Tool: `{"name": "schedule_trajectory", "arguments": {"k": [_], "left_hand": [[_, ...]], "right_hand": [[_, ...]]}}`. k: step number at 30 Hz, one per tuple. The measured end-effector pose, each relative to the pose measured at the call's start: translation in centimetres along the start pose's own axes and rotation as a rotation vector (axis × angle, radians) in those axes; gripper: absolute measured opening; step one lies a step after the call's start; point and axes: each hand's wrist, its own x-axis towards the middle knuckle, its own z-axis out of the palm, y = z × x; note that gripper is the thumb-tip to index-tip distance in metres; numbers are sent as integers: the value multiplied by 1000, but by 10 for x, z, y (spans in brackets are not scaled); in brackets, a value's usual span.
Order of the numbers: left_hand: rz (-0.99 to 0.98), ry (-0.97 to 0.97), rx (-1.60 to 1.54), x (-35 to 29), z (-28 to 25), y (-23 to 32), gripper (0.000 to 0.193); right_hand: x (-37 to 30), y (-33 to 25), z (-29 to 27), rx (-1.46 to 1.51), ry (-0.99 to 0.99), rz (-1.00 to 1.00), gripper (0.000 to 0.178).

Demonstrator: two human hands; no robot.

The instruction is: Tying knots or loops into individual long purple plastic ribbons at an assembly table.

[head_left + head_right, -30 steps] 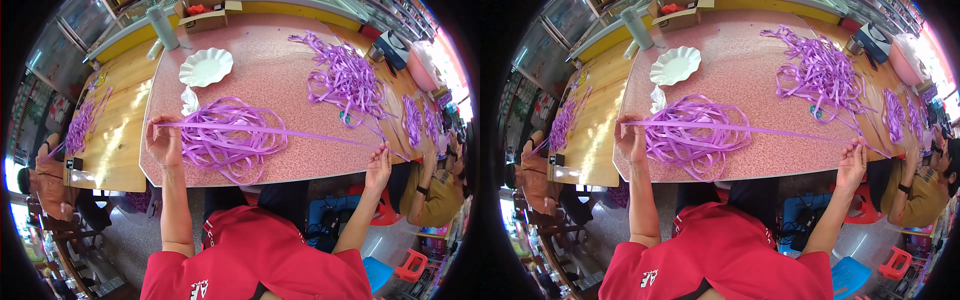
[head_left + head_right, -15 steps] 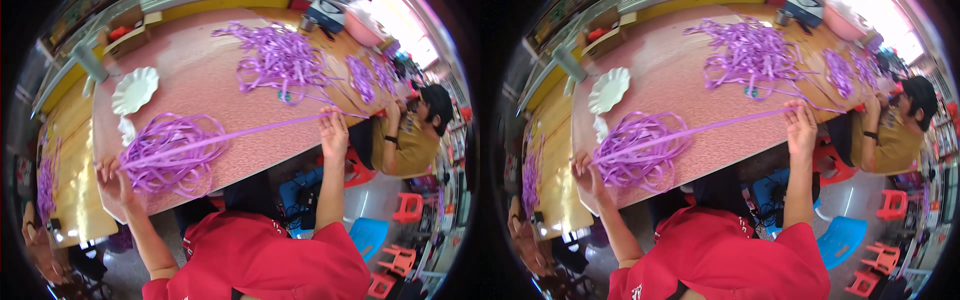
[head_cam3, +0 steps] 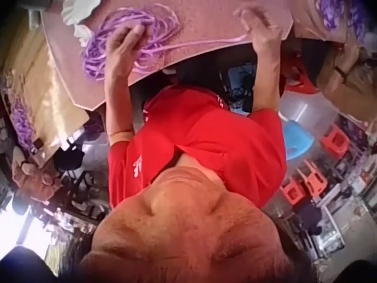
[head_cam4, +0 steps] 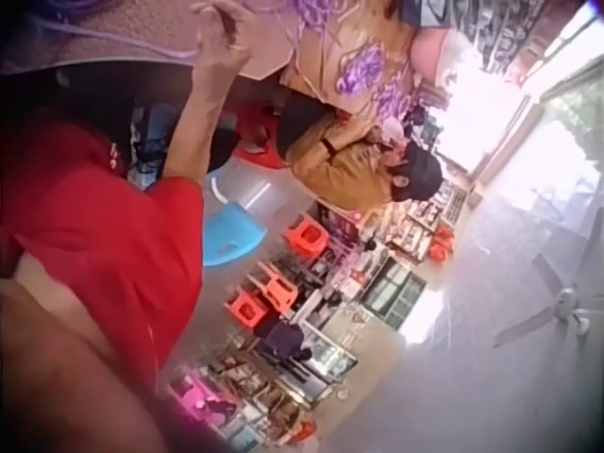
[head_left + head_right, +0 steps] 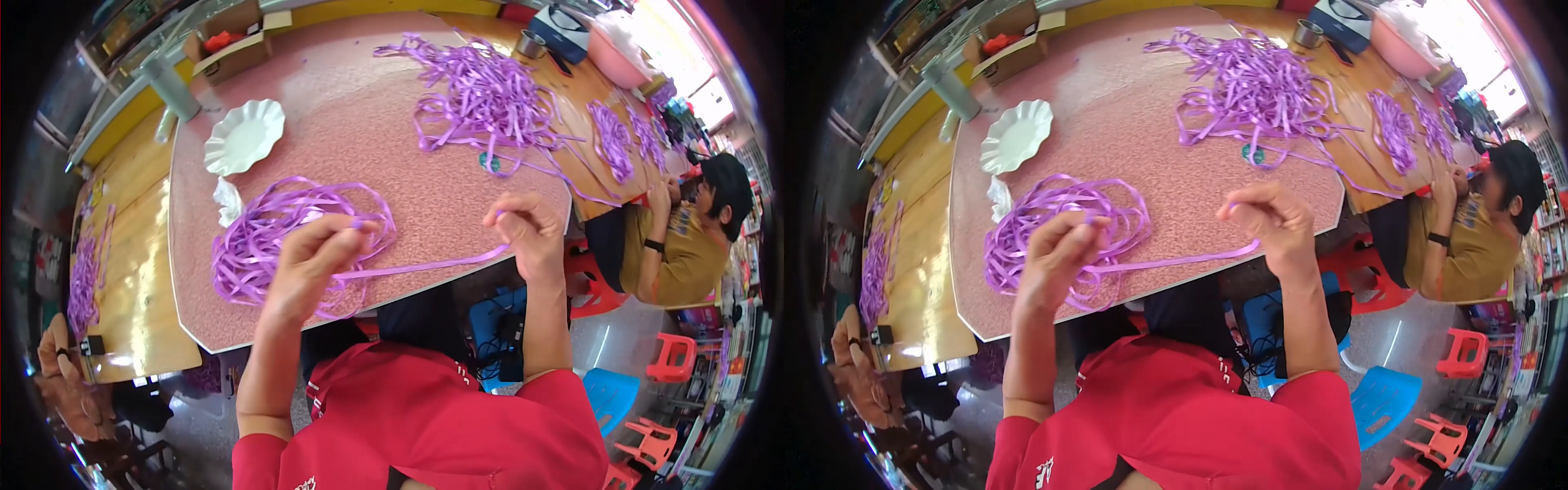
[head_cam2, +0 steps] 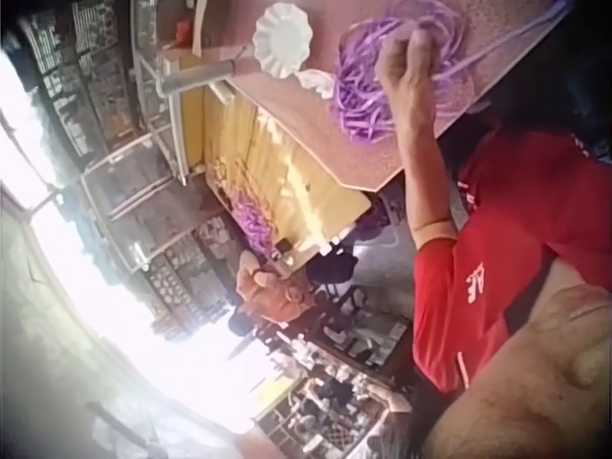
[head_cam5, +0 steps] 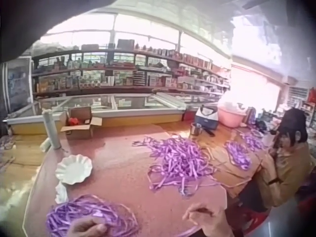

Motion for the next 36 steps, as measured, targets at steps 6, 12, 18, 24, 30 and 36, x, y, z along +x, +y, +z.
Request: {"name": "schedule_trajectory", "arguments": {"k": [6,12,18,24,30,36], "left_hand": [[7,-108,-87,-1,24,-1,23],[114,-155,-25,-2,20,-2,20],[271,-86,116,-3,20,-4,15],[254,-49,243,-6,17,-4,12],[424,-1,521,-9,21,8,10],[464,31,491,-11,23,6,13]], "right_hand": [[20,-18,59,-220,-295,-160,17],[19,-20,74,-174,-234,85,16],[24,-15,77,-242,-281,-67,16],[23,-15,82,-210,-285,-26,16],[21,-13,88,-246,-271,-48,17],[23,-20,90,-284,-278,-43,18]]}}
